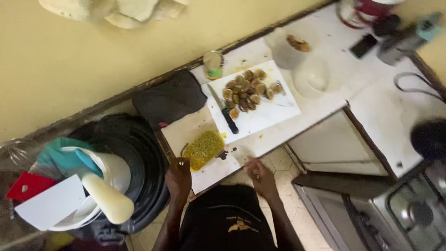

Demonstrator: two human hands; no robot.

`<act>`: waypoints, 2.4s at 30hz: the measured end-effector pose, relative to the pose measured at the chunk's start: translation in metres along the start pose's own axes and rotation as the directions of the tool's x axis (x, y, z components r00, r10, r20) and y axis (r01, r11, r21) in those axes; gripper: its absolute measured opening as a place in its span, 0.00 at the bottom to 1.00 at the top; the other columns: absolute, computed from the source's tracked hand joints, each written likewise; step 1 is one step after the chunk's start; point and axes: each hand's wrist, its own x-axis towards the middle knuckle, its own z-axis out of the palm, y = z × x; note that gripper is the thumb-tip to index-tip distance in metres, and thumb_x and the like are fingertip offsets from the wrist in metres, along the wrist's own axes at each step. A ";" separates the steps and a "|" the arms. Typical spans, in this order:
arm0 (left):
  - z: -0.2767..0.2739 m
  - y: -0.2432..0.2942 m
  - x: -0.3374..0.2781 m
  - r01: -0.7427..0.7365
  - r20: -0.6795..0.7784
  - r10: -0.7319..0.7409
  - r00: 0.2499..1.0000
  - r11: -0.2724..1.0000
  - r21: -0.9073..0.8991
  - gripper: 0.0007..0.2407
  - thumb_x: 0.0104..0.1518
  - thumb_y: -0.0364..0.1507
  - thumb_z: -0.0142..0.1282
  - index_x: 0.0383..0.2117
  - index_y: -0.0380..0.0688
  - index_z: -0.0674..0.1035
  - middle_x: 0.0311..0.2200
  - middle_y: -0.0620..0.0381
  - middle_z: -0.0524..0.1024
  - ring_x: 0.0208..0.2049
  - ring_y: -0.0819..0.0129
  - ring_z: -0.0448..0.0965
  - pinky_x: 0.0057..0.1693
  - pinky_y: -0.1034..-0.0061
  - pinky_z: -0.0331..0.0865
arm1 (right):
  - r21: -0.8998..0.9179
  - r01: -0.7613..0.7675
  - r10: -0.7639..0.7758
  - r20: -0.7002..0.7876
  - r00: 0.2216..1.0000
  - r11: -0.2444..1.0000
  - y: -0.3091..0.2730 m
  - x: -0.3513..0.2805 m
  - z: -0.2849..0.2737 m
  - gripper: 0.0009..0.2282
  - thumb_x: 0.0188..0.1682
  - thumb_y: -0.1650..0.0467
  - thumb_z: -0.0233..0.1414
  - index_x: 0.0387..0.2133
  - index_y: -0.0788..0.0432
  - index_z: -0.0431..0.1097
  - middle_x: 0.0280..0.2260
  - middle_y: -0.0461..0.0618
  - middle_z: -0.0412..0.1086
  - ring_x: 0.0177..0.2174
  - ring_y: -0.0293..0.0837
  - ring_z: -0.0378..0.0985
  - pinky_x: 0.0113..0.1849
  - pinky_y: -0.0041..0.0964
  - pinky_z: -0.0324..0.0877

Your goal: Scooping pulp from halved passion fruits using a spoon

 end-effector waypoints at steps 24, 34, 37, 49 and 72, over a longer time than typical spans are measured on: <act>0.123 0.034 -0.038 0.278 -0.730 -0.233 0.643 0.959 -0.062 0.13 0.73 0.29 0.60 0.62 0.49 0.83 0.47 0.41 0.89 0.51 0.37 0.89 0.55 0.44 0.81 | -0.311 0.615 -0.536 0.306 0.787 0.725 0.011 0.300 -0.005 0.33 0.63 0.52 0.59 0.76 0.57 0.63 0.59 0.60 0.74 0.54 0.59 0.82 0.47 0.52 0.85; 0.125 0.111 -0.076 0.282 -0.795 -0.364 0.485 0.926 -0.252 0.08 0.72 0.27 0.64 0.53 0.50 0.85 0.41 0.47 0.88 0.47 0.46 0.90 0.49 0.54 0.83 | -0.089 0.623 -0.579 0.287 0.763 0.777 -0.021 0.270 -0.026 0.38 0.49 0.73 0.73 0.73 0.59 0.63 0.58 0.59 0.70 0.54 0.60 0.82 0.50 0.47 0.83; 0.144 0.146 -0.066 0.164 -0.569 -0.484 0.664 0.838 -0.521 0.07 0.69 0.29 0.66 0.48 0.43 0.87 0.39 0.44 0.88 0.46 0.57 0.88 0.46 0.62 0.85 | 0.027 0.606 -0.557 0.429 0.711 0.795 -0.036 0.245 -0.014 0.38 0.49 0.76 0.73 0.73 0.61 0.61 0.58 0.60 0.71 0.53 0.60 0.84 0.48 0.48 0.86; 0.174 0.130 -0.043 0.182 -0.453 -0.526 0.720 0.772 -0.609 0.10 0.64 0.33 0.74 0.48 0.48 0.89 0.35 0.52 0.88 0.41 0.65 0.89 0.46 0.68 0.81 | 0.539 0.111 -0.503 0.666 0.551 0.835 -0.032 0.229 0.031 0.45 0.47 0.77 0.73 0.78 0.64 0.54 0.61 0.63 0.77 0.57 0.48 0.83 0.53 0.36 0.82; 0.077 0.100 -0.062 -0.031 -0.564 0.212 0.798 0.949 0.313 0.08 0.76 0.36 0.57 0.42 0.57 0.88 0.28 0.60 0.80 0.29 0.56 0.87 0.36 0.66 0.80 | 0.514 -0.328 -0.271 0.779 0.566 0.793 0.010 0.246 0.099 0.26 0.58 0.70 0.64 0.68 0.67 0.69 0.64 0.57 0.74 0.56 0.52 0.84 0.59 0.57 0.81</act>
